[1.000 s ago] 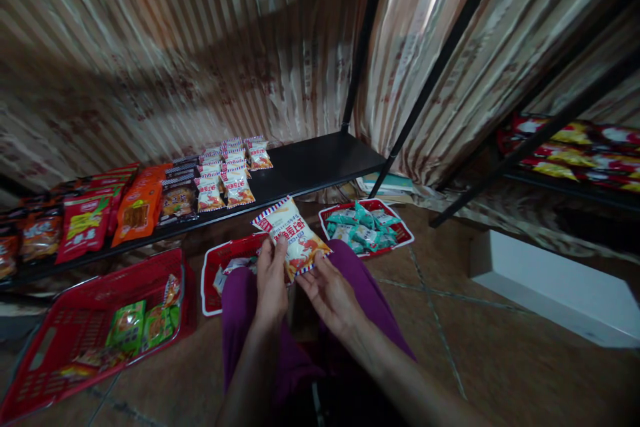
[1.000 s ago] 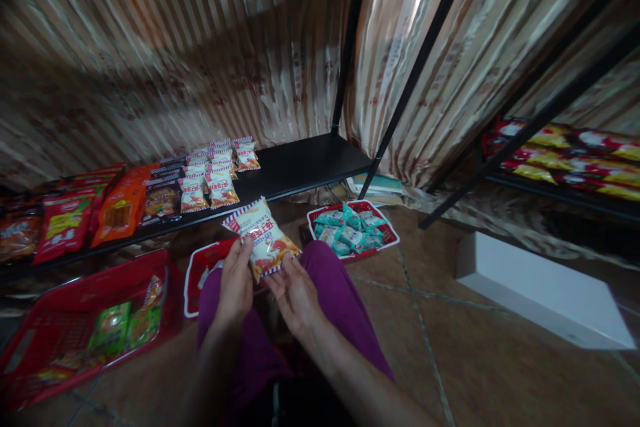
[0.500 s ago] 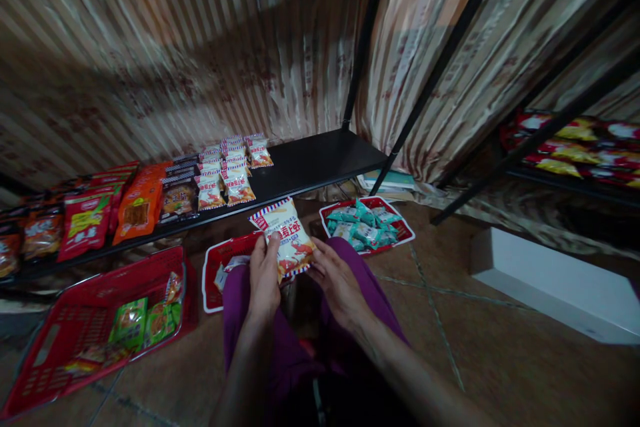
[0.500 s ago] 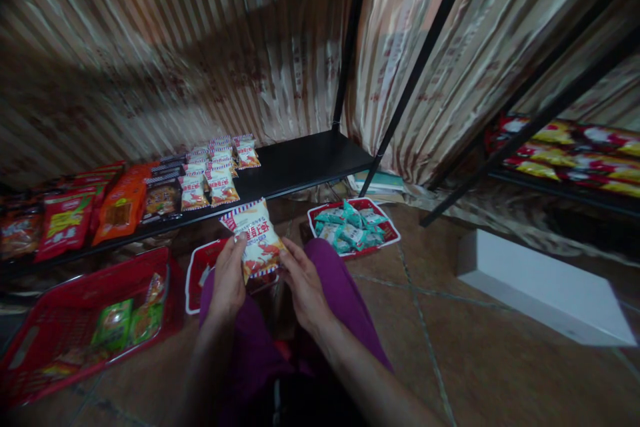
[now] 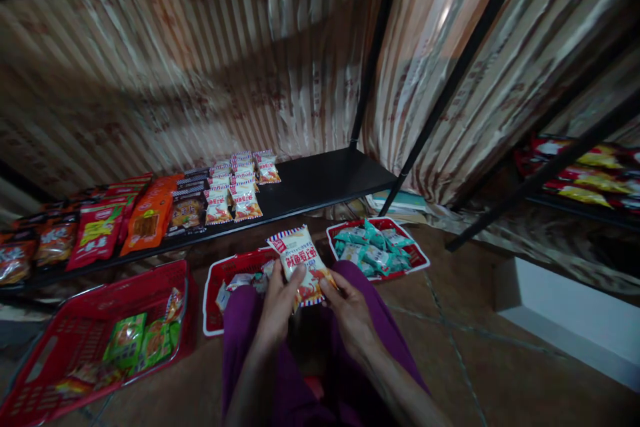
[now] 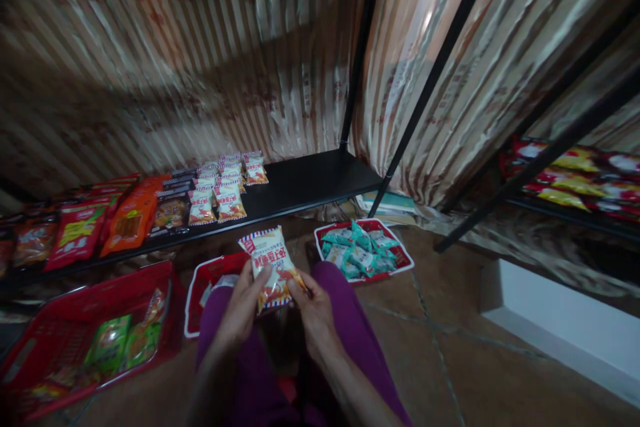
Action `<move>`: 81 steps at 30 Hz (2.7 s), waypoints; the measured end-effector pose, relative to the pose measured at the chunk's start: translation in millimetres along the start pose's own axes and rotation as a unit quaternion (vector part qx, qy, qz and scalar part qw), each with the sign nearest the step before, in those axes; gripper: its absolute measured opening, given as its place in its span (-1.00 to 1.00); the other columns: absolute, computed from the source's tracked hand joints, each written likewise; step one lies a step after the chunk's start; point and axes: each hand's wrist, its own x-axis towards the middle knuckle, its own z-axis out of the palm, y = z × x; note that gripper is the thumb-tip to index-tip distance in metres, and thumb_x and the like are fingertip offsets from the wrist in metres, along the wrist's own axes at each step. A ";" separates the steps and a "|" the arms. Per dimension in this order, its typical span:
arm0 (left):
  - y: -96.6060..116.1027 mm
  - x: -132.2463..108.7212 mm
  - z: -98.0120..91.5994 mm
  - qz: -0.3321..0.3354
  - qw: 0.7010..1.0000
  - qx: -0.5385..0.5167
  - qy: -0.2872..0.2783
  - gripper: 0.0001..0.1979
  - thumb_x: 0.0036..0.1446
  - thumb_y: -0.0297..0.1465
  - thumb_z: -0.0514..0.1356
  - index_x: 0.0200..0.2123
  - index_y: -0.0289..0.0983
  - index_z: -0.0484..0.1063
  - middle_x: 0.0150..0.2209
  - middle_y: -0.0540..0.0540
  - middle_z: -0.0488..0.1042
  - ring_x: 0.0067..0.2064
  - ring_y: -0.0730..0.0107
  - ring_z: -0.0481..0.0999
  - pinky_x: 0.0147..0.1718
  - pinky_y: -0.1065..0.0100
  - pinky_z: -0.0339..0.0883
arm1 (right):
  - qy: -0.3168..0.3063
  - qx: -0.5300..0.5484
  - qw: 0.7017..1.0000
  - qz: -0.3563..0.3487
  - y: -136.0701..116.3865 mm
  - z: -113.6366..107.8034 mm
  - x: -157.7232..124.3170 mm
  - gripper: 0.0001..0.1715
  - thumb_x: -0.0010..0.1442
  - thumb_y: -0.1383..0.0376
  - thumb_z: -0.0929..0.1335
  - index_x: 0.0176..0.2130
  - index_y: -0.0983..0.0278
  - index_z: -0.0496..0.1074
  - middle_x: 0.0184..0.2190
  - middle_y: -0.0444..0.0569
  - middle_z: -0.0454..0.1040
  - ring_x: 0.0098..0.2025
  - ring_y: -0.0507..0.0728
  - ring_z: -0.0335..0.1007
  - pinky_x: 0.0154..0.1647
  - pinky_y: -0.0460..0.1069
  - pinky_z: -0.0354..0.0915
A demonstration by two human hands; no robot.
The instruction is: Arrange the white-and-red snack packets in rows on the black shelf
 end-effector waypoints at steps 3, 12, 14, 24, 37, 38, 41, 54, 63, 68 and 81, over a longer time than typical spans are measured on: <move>-11.4 6.0 -0.1 0.012 0.999 -0.029 0.021 -0.26 -0.15 -0.24 0.37 0.11 -0.25 0.22 -0.01 -0.26 0.47 -0.04 0.11 0.49 -0.07 0.18 0.36 | 0.020 0.006 1.000 0.013 4.8 -5.1 9.7 -0.43 -0.28 0.09 0.55 -0.23 0.26 0.56 -0.41 -0.02 0.60 -0.40 0.16 0.50 -0.36 -0.02 0.38; -68.5 48.5 -11.9 0.013 0.999 -0.042 0.023 -0.33 -0.31 -0.09 0.40 -0.11 -0.31 0.44 -0.16 -0.31 0.56 -0.12 0.01 0.54 -0.06 0.14 0.35 | 0.097 -0.051 0.994 0.020 28.1 -33.2 57.2 -0.32 -0.43 -0.01 0.56 -0.29 0.29 0.59 -0.36 0.05 0.61 -0.30 0.28 0.52 -0.41 -0.02 0.40; -76.7 57.2 -12.7 0.014 0.998 -0.038 0.045 -0.31 -0.33 -0.05 0.39 -0.12 -0.31 0.44 -0.19 -0.31 0.56 -0.13 0.01 0.54 -0.08 0.15 0.36 | 0.102 -0.070 0.992 0.024 34.7 -38.6 66.1 -0.28 -0.45 -0.04 0.56 -0.29 0.31 0.59 -0.36 0.07 0.61 -0.31 0.29 0.52 -0.41 -0.01 0.40; -89.7 88.2 -3.2 0.064 0.990 -0.024 0.126 -0.35 -0.22 -0.10 0.33 -0.06 -0.30 0.34 -0.13 -0.32 0.54 -0.12 0.06 0.54 -0.13 0.21 0.38 | 0.080 -0.090 0.992 0.038 35.9 -39.3 98.7 -0.19 -0.39 -0.06 0.54 -0.18 0.35 0.56 -0.32 0.10 0.61 -0.23 0.32 0.51 -0.31 0.01 0.42; -47.5 128.5 -8.1 0.103 0.984 0.036 0.138 -0.51 -0.12 -0.15 0.28 -0.14 -0.28 0.34 -0.15 -0.27 0.53 -0.13 0.09 0.53 -0.15 0.20 0.38 | 0.018 -0.047 0.998 -0.026 40.4 -4.6 149.9 -0.38 -0.25 0.04 0.54 -0.17 0.25 0.56 -0.19 0.06 0.58 -0.09 0.32 0.47 -0.08 0.09 0.39; -46.7 133.4 -8.6 0.103 0.983 0.043 0.144 -0.51 -0.12 -0.16 0.28 -0.13 -0.29 0.34 -0.14 -0.27 0.52 -0.12 0.09 0.52 -0.14 0.20 0.37 | 0.016 -0.052 0.998 -0.030 41.2 -3.1 155.6 -0.39 -0.23 0.05 0.54 -0.17 0.25 0.56 -0.19 0.06 0.58 -0.08 0.32 0.46 -0.08 0.09 0.39; -46.6 149.5 -9.8 0.114 0.977 0.063 0.169 -0.52 -0.10 -0.18 0.25 -0.11 -0.30 0.33 -0.13 -0.28 0.52 -0.09 0.09 0.51 -0.12 0.21 0.36 | 0.020 -0.064 0.997 -0.041 44.5 2.4 172.4 -0.39 -0.21 0.05 0.53 -0.14 0.25 0.55 -0.18 0.05 0.58 -0.07 0.30 0.46 -0.07 0.07 0.38; -19.7 226.9 -11.5 0.154 0.953 0.121 0.233 -0.55 0.00 -0.30 0.19 0.00 -0.25 0.32 -0.01 -0.23 0.46 0.03 0.15 0.44 -0.05 0.27 0.31 | 0.003 -0.112 0.988 -0.109 26.4 47.6 249.3 -0.39 -0.21 0.10 0.50 -0.14 0.32 0.52 -0.18 0.07 0.57 -0.10 0.29 0.46 -0.04 0.12 0.34; -1.2 265.6 -11.1 0.170 0.950 0.119 0.231 -0.54 0.02 -0.32 0.18 0.03 -0.25 0.29 -0.03 -0.24 0.45 -0.05 0.18 0.49 -0.19 0.31 0.40 | -0.028 -0.138 0.978 -0.154 22.8 68.3 289.9 -0.41 -0.15 0.13 0.45 -0.11 0.33 0.50 -0.13 0.08 0.55 -0.08 0.28 0.44 -0.04 0.11 0.32; 1.2 283.0 -13.7 0.172 0.941 0.155 0.248 -0.52 0.03 -0.36 0.15 0.07 -0.28 0.28 0.04 -0.25 0.41 0.08 0.15 0.39 -0.03 0.26 0.32 | -0.045 -0.140 0.974 -0.173 24.1 74.7 308.3 -0.44 -0.13 0.14 0.44 -0.12 0.33 0.51 -0.14 0.07 0.56 -0.11 0.26 0.45 -0.07 0.08 0.34; 4.6 311.0 -28.5 0.228 0.928 0.172 0.238 -0.40 -0.06 -0.42 0.22 0.12 -0.20 0.26 0.20 -0.18 0.26 0.22 0.08 0.21 0.10 0.25 0.20 | -0.097 -0.213 0.951 -0.201 27.7 90.4 341.4 -0.53 0.01 0.18 0.37 -0.06 0.28 0.49 -0.16 -0.01 0.57 -0.16 0.24 0.48 -0.12 0.04 0.36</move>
